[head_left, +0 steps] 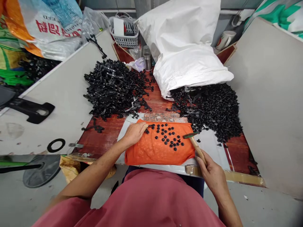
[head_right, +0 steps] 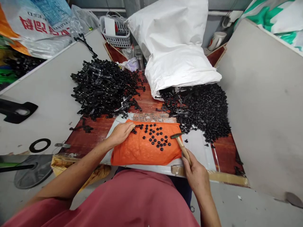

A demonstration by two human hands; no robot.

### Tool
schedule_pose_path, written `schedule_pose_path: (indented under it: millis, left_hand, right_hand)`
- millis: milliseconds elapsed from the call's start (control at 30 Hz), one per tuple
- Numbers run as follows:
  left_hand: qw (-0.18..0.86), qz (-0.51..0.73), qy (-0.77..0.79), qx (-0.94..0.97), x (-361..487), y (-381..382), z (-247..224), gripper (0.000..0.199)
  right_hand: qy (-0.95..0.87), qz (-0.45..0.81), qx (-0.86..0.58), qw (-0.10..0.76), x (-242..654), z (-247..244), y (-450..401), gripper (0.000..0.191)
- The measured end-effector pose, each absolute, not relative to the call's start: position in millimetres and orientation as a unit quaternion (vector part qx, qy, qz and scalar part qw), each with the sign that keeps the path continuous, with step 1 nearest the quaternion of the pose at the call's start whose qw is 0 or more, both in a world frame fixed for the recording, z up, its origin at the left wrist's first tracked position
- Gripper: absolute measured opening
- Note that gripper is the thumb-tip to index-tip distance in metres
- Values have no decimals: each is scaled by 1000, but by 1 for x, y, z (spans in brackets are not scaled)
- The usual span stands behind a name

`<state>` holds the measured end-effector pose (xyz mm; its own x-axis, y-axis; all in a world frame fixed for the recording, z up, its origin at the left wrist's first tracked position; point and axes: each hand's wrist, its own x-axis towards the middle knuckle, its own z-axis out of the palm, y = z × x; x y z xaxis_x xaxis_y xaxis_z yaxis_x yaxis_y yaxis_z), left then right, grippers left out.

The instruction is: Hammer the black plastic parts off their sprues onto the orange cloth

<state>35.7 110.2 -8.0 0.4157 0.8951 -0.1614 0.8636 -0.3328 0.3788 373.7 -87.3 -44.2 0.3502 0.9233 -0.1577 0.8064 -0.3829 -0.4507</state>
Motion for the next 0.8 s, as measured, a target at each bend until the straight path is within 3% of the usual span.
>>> schedule_pose_path:
  millis: [800]
  left_hand:
    - [209,71,507,833,30,112,-27,37]
  right_hand:
    - [-532,215,-801,169,378,-48,-89,54]
